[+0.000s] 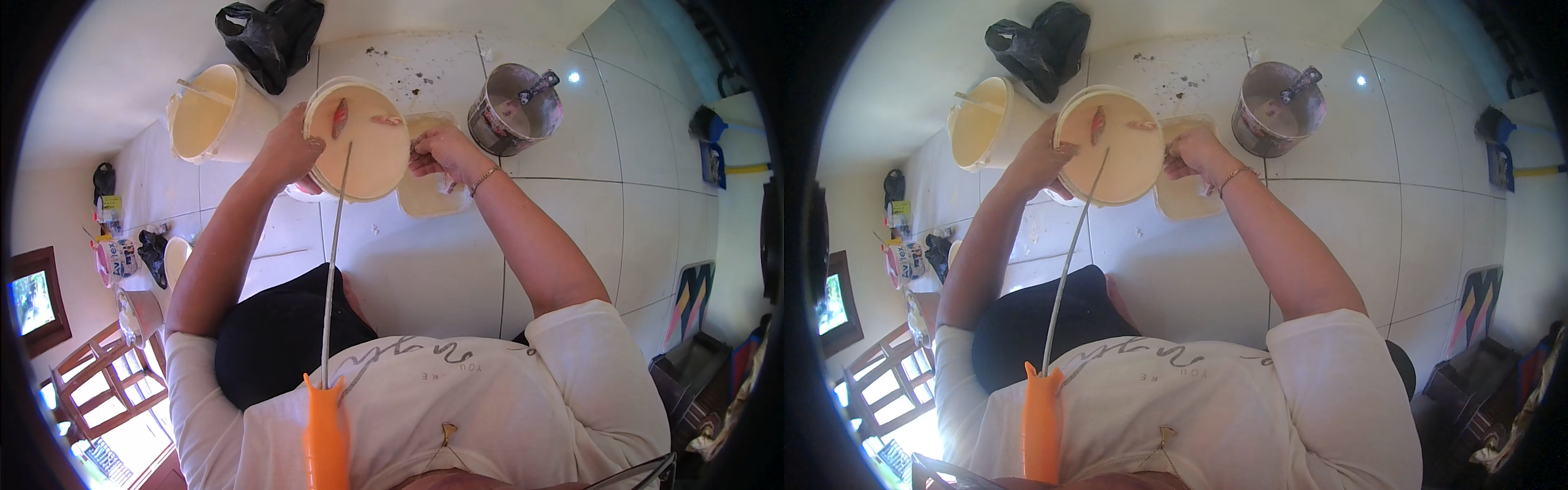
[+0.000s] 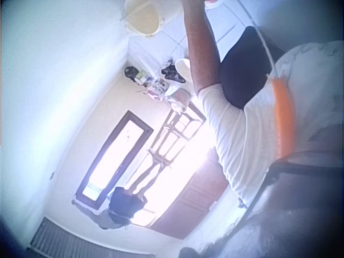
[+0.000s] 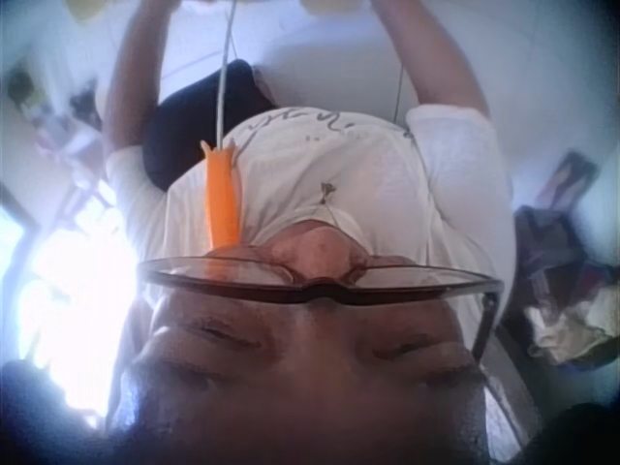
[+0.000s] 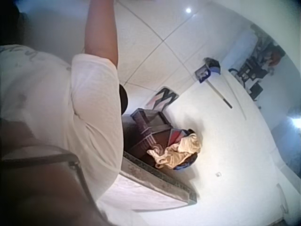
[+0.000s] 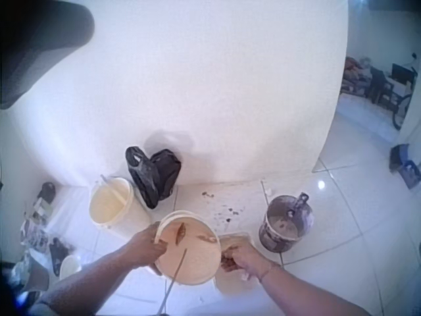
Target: The person mixes paint in various containers by hand using a brush and a metal stirring tool, then pours material from a black plastic bag into one of the containers.
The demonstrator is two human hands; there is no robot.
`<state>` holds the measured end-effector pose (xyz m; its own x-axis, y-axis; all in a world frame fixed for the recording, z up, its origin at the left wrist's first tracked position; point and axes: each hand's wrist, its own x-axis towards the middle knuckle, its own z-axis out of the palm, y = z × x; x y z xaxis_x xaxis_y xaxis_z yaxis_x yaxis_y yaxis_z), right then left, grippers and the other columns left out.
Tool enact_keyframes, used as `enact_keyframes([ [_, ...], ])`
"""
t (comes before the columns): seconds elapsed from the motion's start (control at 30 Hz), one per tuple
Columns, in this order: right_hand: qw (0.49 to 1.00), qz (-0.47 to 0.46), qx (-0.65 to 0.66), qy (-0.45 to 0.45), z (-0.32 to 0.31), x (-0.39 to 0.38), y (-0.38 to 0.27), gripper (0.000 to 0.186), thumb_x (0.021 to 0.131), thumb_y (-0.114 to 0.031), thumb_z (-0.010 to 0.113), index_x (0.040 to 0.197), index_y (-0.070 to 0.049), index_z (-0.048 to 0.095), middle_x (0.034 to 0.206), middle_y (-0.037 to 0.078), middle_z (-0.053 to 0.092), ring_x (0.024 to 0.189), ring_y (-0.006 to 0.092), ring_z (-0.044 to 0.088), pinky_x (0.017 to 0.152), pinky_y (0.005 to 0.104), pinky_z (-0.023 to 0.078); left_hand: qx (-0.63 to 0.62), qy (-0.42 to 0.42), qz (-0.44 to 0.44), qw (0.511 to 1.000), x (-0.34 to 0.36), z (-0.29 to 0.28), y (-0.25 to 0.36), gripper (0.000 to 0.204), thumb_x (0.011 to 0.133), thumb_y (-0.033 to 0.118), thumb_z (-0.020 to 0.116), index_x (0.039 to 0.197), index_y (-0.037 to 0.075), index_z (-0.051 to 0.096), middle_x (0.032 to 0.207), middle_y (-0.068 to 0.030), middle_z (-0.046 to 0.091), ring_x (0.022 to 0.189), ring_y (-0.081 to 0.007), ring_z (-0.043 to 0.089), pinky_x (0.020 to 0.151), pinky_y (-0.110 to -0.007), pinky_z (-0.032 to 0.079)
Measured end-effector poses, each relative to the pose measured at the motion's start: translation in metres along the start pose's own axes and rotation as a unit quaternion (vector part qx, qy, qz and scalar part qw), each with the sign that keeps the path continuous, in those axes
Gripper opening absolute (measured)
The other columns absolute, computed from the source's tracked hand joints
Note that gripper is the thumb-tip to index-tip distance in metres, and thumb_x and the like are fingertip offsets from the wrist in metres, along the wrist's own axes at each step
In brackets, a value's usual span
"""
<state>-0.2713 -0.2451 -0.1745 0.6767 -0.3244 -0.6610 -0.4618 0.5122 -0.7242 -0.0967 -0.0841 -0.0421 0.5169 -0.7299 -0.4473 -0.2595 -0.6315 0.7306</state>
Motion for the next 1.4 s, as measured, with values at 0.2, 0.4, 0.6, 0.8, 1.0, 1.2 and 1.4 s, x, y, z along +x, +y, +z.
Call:
enact_keyframes([
  [0.2,1.000,0.003,0.005,-0.019,0.002,0.004,0.003,0.019,0.086,0.002,0.048,0.101,0.008,0.056,0.086,0.016,0.063,0.073,0.0235,0.065,0.066,0.0332,0.058,0.016,-0.013,0.005,1.000,0.005,-0.001,-0.007,0.051,0.083,0.005,0.050,0.133,0.003,0.037,0.109,-0.0213,0.056,0.082,-0.0306,0.066,0.045,-0.035,0.060],
  [0.4,0.999,-0.019,0.034,-0.024,0.000,0.018,0.013,0.018,0.084,-0.002,0.050,0.096,0.007,0.060,0.086,0.017,0.064,0.075,0.0276,0.064,0.065,0.0373,0.057,0.026,-0.013,0.009,1.000,-0.001,0.004,0.004,0.050,0.084,0.006,0.049,0.133,0.004,0.037,0.110,-0.0208,0.056,0.080,-0.0306,0.066,0.044,-0.034,0.059],
  [0.6,0.996,0.006,0.092,-0.021,0.006,0.029,0.019,0.017,0.086,-0.005,0.050,0.094,0.006,0.061,0.084,0.017,0.064,0.074,0.0288,0.064,0.066,0.0401,0.055,0.082,0.001,0.041,0.996,0.002,0.005,-0.013,0.047,0.087,0.009,0.046,0.133,0.004,0.037,0.113,-0.0213,0.054,0.080,-0.0311,0.066,0.044,-0.033,0.059],
  [0.8,0.992,0.034,0.123,-0.011,0.001,0.038,0.028,0.017,0.086,-0.007,0.053,0.096,0.004,0.061,0.085,0.016,0.065,0.076,0.0299,0.065,0.067,0.0455,0.055,0.082,0.024,0.047,0.995,0.002,0.009,-0.013,0.046,0.079,0.004,0.051,0.124,0.001,0.042,0.105,-0.0274,0.060,0.096,-0.0426,0.060,0.081,-0.043,0.051],
  [1.0,0.995,0.031,0.093,0.011,0.006,0.028,0.020,0.020,0.087,-0.012,0.055,0.098,0.003,0.062,0.088,0.016,0.065,0.074,0.0294,0.066,0.065,0.0448,0.057,0.114,0.041,0.070,0.990,0.006,0.012,-0.020,0.047,0.077,0.005,0.054,0.123,0.001,0.043,0.105,-0.0282,0.059,0.101,-0.0443,0.056,0.088,-0.045,0.045],
  [1.2,0.996,0.012,0.082,0.017,0.013,0.014,0.019,0.024,0.089,-0.018,0.054,0.100,0.003,0.061,0.088,0.017,0.065,0.074,0.0293,0.067,0.060,0.0433,0.059,0.127,0.047,0.074,0.988,0.004,0.012,-0.016,0.044,0.077,0.004,0.054,0.120,-0.001,0.044,0.103,-0.0282,0.060,0.099,-0.0451,0.057,0.086,-0.045,0.045],
  [1.4,0.991,0.007,0.133,0.015,0.016,0.005,0.021,0.030,0.091,-0.025,0.055,0.104,0.002,0.060,0.090,0.018,0.065,0.073,0.0307,0.067,0.064,0.0447,0.058,0.213,0.063,0.096,0.970,0.000,0.012,-0.002,0.037,0.085,0.004,0.050,0.121,-0.003,0.045,0.103,-0.0233,0.060,0.083,-0.0339,0.066,0.051,-0.036,0.059],
])
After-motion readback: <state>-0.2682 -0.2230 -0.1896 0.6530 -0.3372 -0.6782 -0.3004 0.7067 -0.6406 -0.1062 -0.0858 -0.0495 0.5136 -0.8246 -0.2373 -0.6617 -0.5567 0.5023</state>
